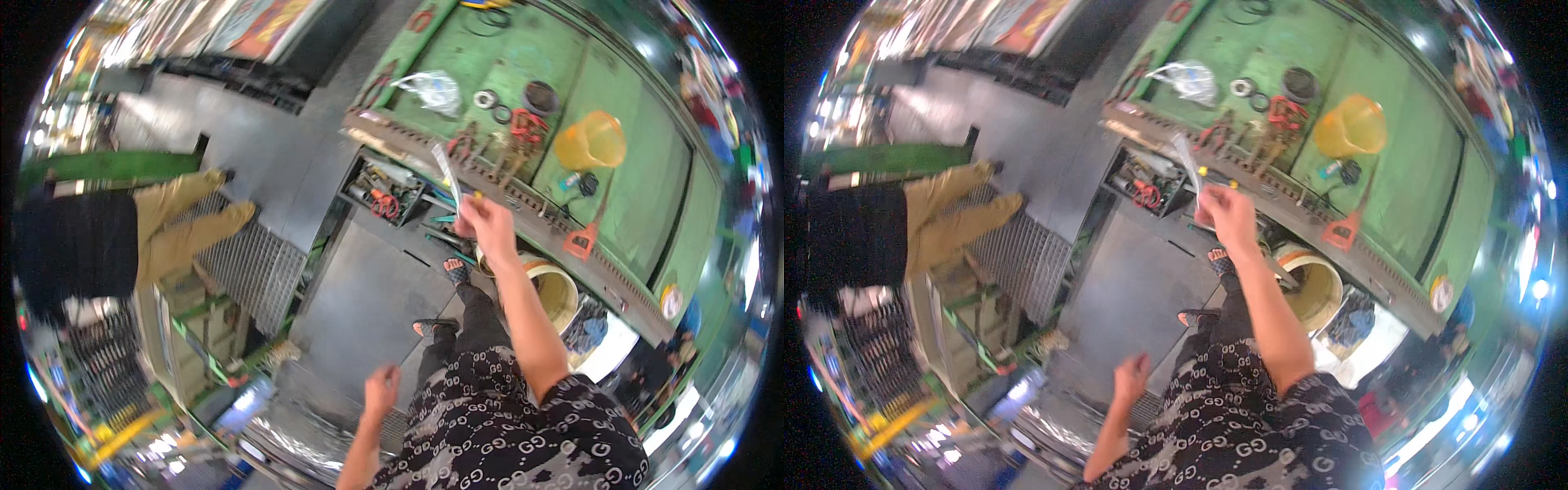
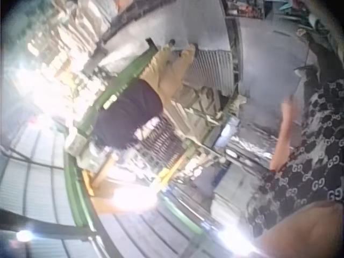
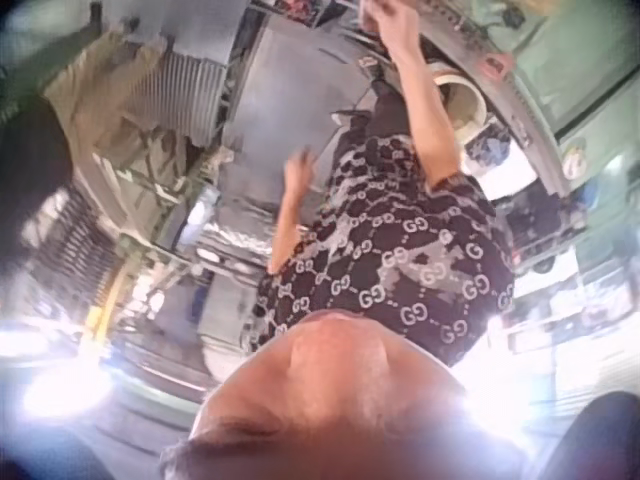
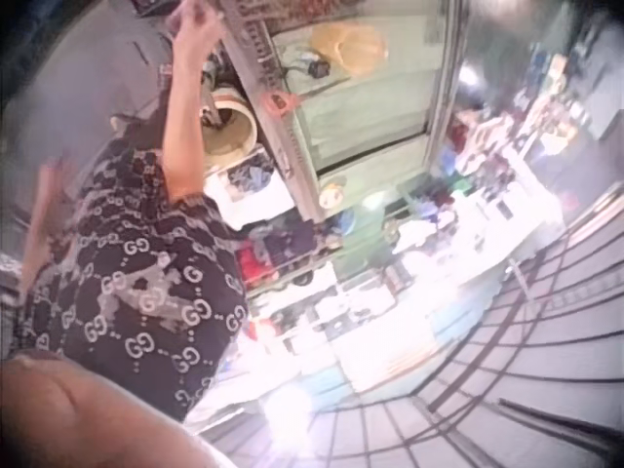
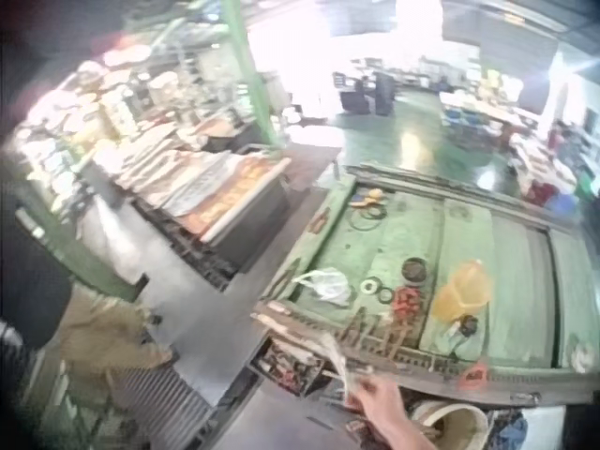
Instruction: The person uses a wrench to tighten clamps on a wooden frame attached to a large machine. They then use a red-handled tool to scrape or clean a rotating cylindrical brush component.
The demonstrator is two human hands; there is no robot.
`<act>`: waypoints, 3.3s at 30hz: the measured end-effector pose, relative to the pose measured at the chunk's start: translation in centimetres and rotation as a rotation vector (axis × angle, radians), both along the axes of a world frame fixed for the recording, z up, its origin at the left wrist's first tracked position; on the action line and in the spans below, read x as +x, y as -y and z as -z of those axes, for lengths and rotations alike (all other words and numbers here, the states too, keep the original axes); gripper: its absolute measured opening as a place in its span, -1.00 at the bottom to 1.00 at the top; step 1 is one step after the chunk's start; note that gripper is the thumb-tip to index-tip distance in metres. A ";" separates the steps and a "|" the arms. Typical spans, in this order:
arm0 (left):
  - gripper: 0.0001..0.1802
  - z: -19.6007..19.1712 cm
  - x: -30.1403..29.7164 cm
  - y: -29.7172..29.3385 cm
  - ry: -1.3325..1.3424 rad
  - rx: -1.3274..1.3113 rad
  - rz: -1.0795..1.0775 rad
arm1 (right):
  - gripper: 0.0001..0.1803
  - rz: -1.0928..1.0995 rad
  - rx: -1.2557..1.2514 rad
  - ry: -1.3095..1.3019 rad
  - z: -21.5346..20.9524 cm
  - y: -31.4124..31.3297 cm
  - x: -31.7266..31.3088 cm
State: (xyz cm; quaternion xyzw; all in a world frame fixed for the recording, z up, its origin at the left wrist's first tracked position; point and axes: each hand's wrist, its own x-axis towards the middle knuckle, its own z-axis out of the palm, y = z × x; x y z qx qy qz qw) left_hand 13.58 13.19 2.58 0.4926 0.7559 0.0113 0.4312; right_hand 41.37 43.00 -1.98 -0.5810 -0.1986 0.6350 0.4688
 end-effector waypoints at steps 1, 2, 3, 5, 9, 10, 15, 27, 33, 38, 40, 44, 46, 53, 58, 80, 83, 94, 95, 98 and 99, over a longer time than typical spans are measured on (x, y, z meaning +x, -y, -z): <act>-0.68 -1.5 1.0 -3.8 0.081 0.091 -0.157 | -0.77 -0.201 0.013 -0.014 -3.9 1.9 -0.2; -0.68 -3.7 1.9 -7.4 0.257 0.174 -0.312 | -0.77 -0.402 0.023 -0.029 -7.6 3.5 -0.5; -0.61 -6.1 3.1 -10.1 0.521 0.205 -0.475 | -0.79 -0.518 0.017 -0.024 -10.7 4.8 -0.6; -0.49 -10.0 4.0 -13.5 0.875 0.330 -0.534 | -0.82 -0.732 0.018 -0.024 -15.2 6.4 -1.6; -0.66 -11.5 4.7 -11.8 1.214 0.398 -0.845 | -0.84 -0.887 0.111 -0.045 -19.9 8.4 -2.6; -0.75 -11.7 4.7 -11.0 1.313 0.436 -0.899 | -0.84 -0.927 0.113 -0.043 -20.5 8.9 -2.6; -0.89 -14.0 4.2 -8.5 1.233 0.670 -0.902 | -0.77 -0.966 0.136 -0.073 -22.9 10.9 -3.8; -0.81 -16.4 3.9 -5.5 1.143 0.720 -0.685 | -0.73 -0.960 0.119 -0.065 -23.0 12.6 -3.7; -0.84 -16.1 4.2 -5.5 1.185 0.778 -0.687 | -0.71 -1.014 0.411 0.140 -23.2 12.9 -3.4; -0.92 -15.7 4.3 -5.6 1.096 0.760 -0.738 | -0.74 -1.030 0.637 0.362 -22.5 13.1 -3.5; -0.86 -15.8 4.4 -5.7 1.117 0.740 -0.762 | -0.81 -1.077 0.490 0.290 -23.2 13.0 -3.2; -0.70 -15.5 4.3 -5.5 1.141 0.710 -0.744 | -0.78 -1.093 0.256 0.074 -23.2 13.1 -2.8; -0.71 -15.8 4.4 -5.7 1.232 0.697 -0.789 | -0.76 -1.101 0.215 0.023 -23.1 13.1 -2.5; -0.69 -15.6 4.6 -5.8 1.233 0.688 -0.746 | -0.78 -1.090 0.165 -0.042 -22.2 13.4 -1.8; -0.67 -15.2 4.7 -6.4 1.146 0.638 -0.703 | -0.78 -1.082 0.217 0.039 -22.4 12.9 -1.8; -0.52 12.0 -3.2 17.6 0.087 -0.331 -0.856 | -0.83 0.681 -0.291 -0.233 14.7 -9.1 -2.0; -0.48 8.2 -1.5 18.4 -0.061 -0.333 -0.559 | -0.86 0.727 -0.321 -0.246 18.2 -11.3 0.3; -0.46 6.0 1.1 14.1 0.300 -0.243 -1.102 | -0.88 0.657 -0.440 -0.241 23.3 -13.6 1.6; -0.46 5.4 1.1 13.2 0.283 -0.247 -1.066 | -0.89 0.625 -0.436 -0.246 23.6 -13.8 1.6; -0.48 5.9 1.0 13.4 0.305 -0.191 -1.066 | -0.89 0.592 -0.461 -0.235 23.3 -14.0 1.8; -0.51 5.7 1.4 13.6 0.313 -0.182 -1.107 | -0.87 0.584 -0.483 -0.201 22.8 -13.9 1.1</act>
